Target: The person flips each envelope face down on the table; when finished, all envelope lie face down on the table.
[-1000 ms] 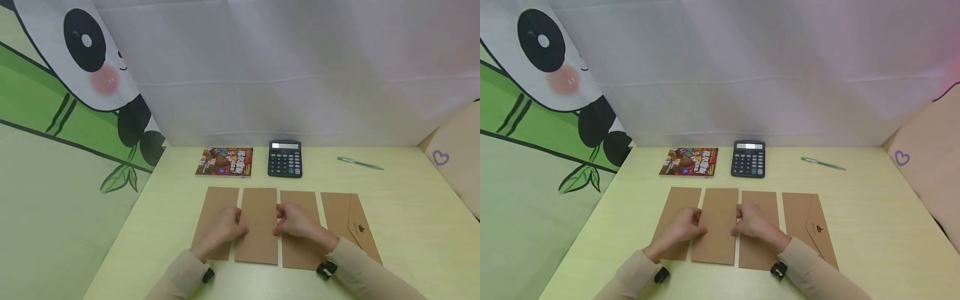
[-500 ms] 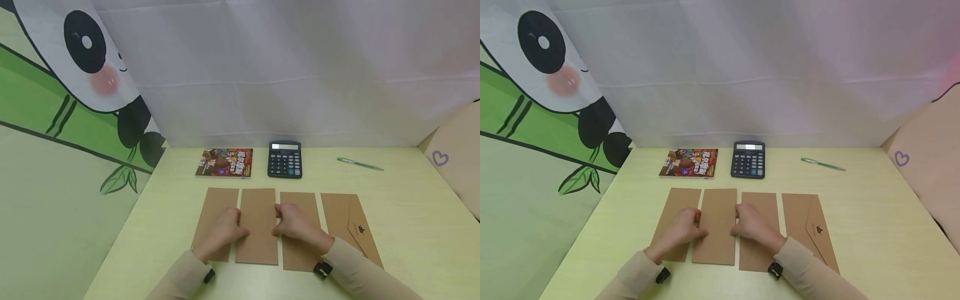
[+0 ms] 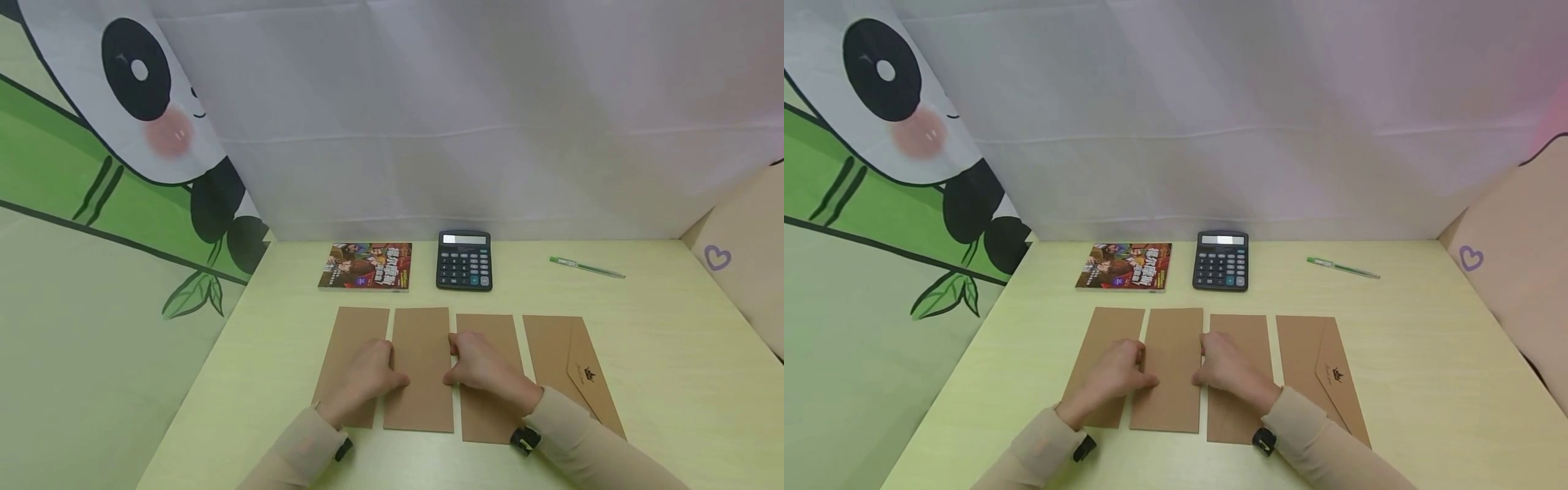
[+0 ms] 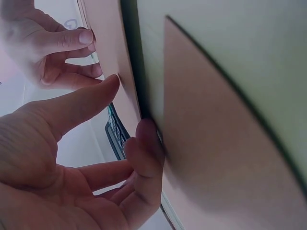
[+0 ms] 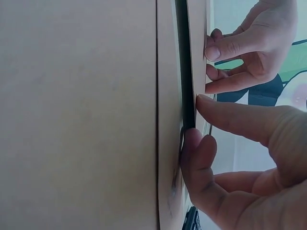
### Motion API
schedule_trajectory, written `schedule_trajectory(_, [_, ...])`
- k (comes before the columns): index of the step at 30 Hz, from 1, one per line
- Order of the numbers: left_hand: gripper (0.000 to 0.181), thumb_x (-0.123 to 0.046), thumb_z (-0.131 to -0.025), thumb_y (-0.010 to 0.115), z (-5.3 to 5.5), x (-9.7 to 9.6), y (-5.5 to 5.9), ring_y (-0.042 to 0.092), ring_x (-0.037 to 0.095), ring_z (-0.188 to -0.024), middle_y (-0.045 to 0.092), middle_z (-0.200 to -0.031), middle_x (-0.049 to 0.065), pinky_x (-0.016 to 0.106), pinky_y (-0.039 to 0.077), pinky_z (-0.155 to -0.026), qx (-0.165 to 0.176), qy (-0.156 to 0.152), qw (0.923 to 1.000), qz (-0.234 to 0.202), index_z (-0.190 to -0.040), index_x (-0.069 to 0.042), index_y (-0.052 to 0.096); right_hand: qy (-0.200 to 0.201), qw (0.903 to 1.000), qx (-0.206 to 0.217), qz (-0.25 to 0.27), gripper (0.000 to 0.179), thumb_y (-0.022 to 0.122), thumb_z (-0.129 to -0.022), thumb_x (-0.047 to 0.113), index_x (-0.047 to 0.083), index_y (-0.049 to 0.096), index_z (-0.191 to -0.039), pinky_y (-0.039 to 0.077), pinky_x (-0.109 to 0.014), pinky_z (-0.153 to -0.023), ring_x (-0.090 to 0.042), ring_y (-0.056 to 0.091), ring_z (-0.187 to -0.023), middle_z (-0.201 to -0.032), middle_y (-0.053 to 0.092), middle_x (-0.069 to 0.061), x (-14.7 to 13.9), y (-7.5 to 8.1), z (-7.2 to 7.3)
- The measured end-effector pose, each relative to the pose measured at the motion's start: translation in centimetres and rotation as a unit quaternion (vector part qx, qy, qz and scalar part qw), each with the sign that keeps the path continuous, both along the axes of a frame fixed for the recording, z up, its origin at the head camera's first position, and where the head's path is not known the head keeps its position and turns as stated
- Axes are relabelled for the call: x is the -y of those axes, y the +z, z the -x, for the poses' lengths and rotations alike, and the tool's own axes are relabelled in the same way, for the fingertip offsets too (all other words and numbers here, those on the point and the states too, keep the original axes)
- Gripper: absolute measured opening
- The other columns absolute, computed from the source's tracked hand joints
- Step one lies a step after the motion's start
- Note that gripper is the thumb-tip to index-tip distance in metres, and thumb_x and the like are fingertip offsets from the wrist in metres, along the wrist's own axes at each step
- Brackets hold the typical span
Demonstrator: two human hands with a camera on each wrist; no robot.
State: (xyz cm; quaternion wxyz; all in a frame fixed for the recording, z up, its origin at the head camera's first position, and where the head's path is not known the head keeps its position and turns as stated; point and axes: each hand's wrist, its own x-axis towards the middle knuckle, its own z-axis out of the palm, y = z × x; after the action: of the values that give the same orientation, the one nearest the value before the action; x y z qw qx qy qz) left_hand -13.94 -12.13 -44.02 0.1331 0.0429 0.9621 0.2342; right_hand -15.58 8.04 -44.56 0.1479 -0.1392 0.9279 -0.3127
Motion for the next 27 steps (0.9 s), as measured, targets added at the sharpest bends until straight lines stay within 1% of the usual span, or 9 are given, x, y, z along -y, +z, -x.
schedule_trajectory(11, [0.048,-0.026,-0.068,0.087,0.15,-0.09,-0.34,0.048,0.023,-0.071,0.049,-0.08,0.007,0.035,0.044,-0.063,0.005,-0.001,0.9999,0.011,-0.092,0.002,0.057,0.0,1.0,-0.005,-0.003,0.038,0.088,-0.063,0.011,0.004,0.055,-0.079,0.032,-0.029,-0.05,-0.019,0.044,-0.061,-0.067,0.043,-0.003,0.02,0.08,-0.07])
schedule_trajectory(17, [0.048,-0.025,-0.069,0.086,0.06,-0.13,-0.15,0.047,0.023,-0.071,0.048,-0.081,0.008,0.035,0.043,-0.062,0.014,0.007,0.9999,0.006,-0.094,0.003,0.057,0.001,1.0,-0.004,-0.002,0.039,0.089,-0.063,0.012,0.004,0.055,-0.08,0.033,-0.029,-0.051,-0.019,0.045,-0.062,-0.067,0.044,-0.003,0.0,0.06,-0.14])
schedule_trajectory(21, [0.048,-0.026,-0.069,0.086,0.09,-0.08,-0.21,0.047,0.023,-0.071,0.048,-0.081,0.008,0.034,0.042,-0.06,0.011,0.004,0.9999,0.006,-0.093,0.003,0.057,-0.002,1.0,0.001,-0.002,0.039,0.089,-0.063,0.013,0.004,0.055,-0.08,0.033,-0.029,-0.051,-0.019,0.045,-0.062,-0.068,0.044,-0.003,0.0,0.0,-0.13])
schedule_trajectory(27, [0.048,-0.027,-0.07,0.086,0.04,0.07,-0.26,0.047,0.023,-0.071,0.048,-0.081,0.008,0.034,0.042,-0.06,0.011,0.007,0.9999,-0.01,-0.094,0.003,0.057,-0.006,1.0,0.001,0.007,0.04,0.089,-0.062,0.012,0.004,0.055,-0.081,0.033,-0.029,-0.052,-0.019,0.045,-0.063,-0.068,0.045,-0.003,-0.03,-0.11,-0.11])
